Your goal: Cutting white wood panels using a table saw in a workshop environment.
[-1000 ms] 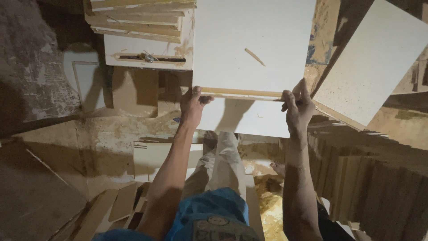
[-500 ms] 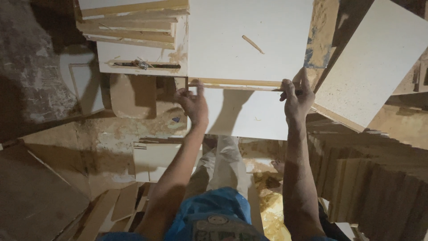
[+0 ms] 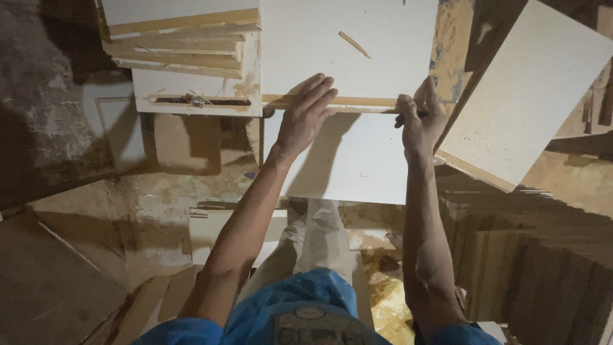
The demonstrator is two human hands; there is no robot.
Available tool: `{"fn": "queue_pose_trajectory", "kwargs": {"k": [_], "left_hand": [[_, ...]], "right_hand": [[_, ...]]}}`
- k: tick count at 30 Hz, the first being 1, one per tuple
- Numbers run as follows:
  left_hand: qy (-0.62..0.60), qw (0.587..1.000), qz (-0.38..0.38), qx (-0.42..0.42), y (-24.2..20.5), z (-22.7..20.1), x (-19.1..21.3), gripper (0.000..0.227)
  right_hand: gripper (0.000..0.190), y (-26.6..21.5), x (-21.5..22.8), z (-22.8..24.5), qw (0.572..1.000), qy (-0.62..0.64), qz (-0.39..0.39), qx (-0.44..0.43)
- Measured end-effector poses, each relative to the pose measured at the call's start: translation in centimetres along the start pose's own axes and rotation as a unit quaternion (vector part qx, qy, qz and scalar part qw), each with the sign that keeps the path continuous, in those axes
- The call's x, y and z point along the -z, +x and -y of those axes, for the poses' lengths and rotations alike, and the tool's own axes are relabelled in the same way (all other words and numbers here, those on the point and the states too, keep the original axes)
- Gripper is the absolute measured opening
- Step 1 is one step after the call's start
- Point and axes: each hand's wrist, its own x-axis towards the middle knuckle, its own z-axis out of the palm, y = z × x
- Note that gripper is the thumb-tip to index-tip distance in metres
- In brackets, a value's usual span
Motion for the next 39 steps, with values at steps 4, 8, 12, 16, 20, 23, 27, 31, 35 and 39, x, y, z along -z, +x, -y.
{"fn": "queue_pose_trajectory", "kwargs": {"k": [4,8,12,16,20,23,27,31,35,39], "left_hand": [[0.043,0.999,-0.001,0.020,1.5,-1.0,1.1,0.036],[0.014,0.999,0.003,0.034,2.3,-0.7,1.3,0.033],[-0.045,0.997,0.022,0.052,3.6,0.5,0.9,0.042],[-0.077,0.996,0.007,0.043,4.6,1.9,0.2,0.045],[-0.084,0.995,0.008,0.054,6.4,2.7,0.4,0.048],[-0.114,0.990,0.033,0.081,7.6,3.5,0.2,0.047],[-0.118,0.989,0.029,0.086,8.6,5.2,-0.6,0.047],[-0.134,0.988,0.021,0.074,10.0,6.3,-0.9,0.044],[-0.136,0.987,0.027,0.083,11.3,7.2,-1.1,0.047],[-0.140,0.985,0.027,0.094,12.5,7.3,-0.6,0.047]], "right_hand": [[0.052,0.4,-0.4,3.7,0.999,-0.019,-0.001,-0.029],[0.037,0.1,1.7,5.1,0.979,-0.199,0.001,0.033],[0.026,1.2,3.2,3.9,0.919,-0.321,0.010,0.227],[0.011,4.0,3.5,3.4,0.867,-0.372,0.030,0.330],[0.019,5.7,2.7,4.5,0.860,-0.399,0.048,0.315],[0.024,6.8,1.8,5.6,0.868,-0.363,0.058,0.334],[0.013,9.1,2.0,2.7,0.857,-0.401,0.038,0.320],[0.026,10.0,1.0,5.1,0.875,-0.380,0.047,0.297],[0.014,12.2,1.3,3.0,0.848,-0.412,0.038,0.331],[0.010,13.4,0.9,3.1,0.842,-0.416,0.034,0.341]]}}
